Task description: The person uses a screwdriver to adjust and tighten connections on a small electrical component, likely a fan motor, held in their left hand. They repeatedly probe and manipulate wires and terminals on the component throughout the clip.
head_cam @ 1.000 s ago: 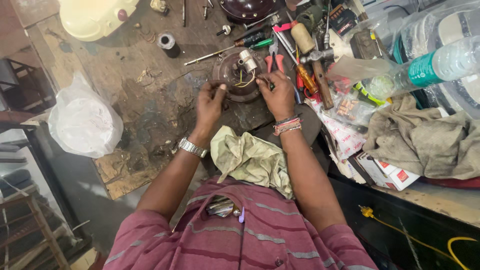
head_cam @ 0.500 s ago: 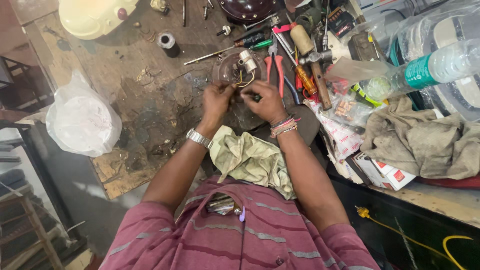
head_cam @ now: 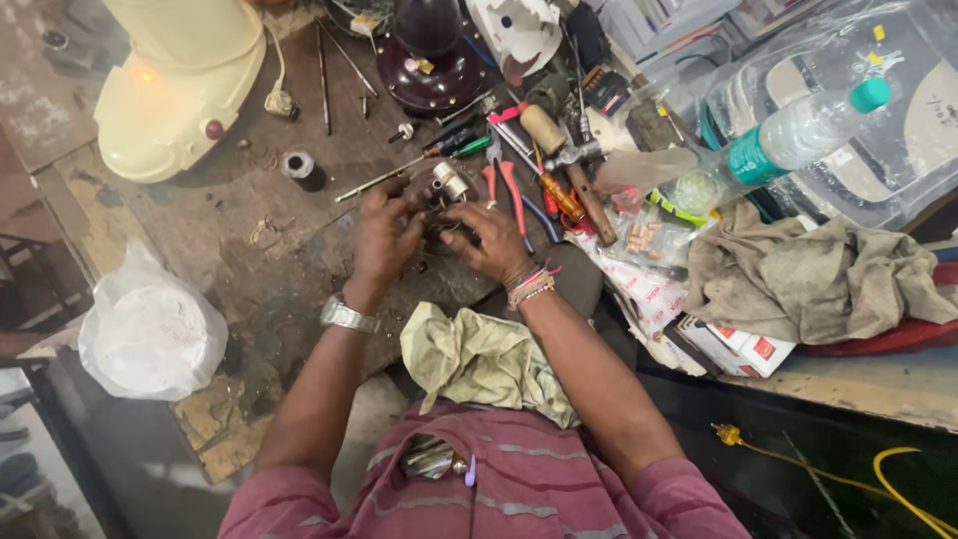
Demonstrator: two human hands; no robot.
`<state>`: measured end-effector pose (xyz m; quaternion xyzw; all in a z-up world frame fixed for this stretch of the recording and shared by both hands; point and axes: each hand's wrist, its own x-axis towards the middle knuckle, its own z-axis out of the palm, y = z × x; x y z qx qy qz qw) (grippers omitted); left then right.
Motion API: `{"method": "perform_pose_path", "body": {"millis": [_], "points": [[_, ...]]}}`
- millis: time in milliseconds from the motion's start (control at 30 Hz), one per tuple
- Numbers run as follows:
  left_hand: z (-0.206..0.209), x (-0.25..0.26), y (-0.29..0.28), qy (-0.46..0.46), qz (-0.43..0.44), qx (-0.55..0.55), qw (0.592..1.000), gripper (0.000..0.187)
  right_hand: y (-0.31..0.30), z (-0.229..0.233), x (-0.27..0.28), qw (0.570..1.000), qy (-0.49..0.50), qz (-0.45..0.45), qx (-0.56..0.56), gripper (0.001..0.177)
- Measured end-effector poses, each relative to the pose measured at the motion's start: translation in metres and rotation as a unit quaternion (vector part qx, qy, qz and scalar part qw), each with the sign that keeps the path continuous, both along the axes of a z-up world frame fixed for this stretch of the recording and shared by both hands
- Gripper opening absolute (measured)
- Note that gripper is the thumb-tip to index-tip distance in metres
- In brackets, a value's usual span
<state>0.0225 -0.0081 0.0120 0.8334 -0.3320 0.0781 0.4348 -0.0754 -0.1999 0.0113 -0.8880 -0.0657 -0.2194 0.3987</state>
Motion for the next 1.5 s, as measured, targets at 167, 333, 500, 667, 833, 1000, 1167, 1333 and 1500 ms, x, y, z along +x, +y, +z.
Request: {"method": "perform_pose_path", "body": {"millis": [167,333,500,667,833,1000,1167,1333,1500], "points": [[-0.003,-0.041,-0.012,-0.115,0.034,-0.003,0.993,0.023,-0.002,-0.001,0.006,0.994,-0.041,-0.068,-0.076,0.017],[-0.006,-0.055,-0.027,-0.106,0.074,0.062,0.99,0.026,-0.003,0.003,0.003,0.992,-0.078,-0.066,-0.078,0.022],[-0.014,-0.056,-0.027,-0.046,0.09,0.035,0.994,0.015,-0.001,0.007,-0.001,0.997,-0.051,-0.018,-0.063,0.044],[-0.04,-0.042,-0.02,0.138,0.07,-0.082,0.985,0.015,0.003,0.005,0.003,0.998,-0.019,-0.011,-0.058,0.037],[-0.059,-0.028,-0.026,0.368,0.083,-0.174,0.91,0.019,0.0,0.004,0.004,0.997,-0.058,0.019,-0.044,0.032],[-0.053,-0.028,-0.02,0.267,0.076,-0.126,0.952,0.019,0.0,-0.004,0.007,0.998,-0.023,-0.02,-0.051,0.017],[-0.044,-0.04,-0.019,0.195,0.087,-0.057,0.975,0.022,0.0,-0.007,0.008,0.997,-0.006,0.012,-0.076,0.044],[-0.064,-0.035,-0.024,0.315,0.094,-0.133,0.935,0.026,-0.001,-0.009,0.009,0.997,-0.014,0.002,-0.076,0.039],[-0.083,-0.016,-0.023,0.65,0.063,-0.302,0.695,0.027,0.002,-0.013,0.01,0.998,-0.021,-0.004,-0.055,0.041]]}}
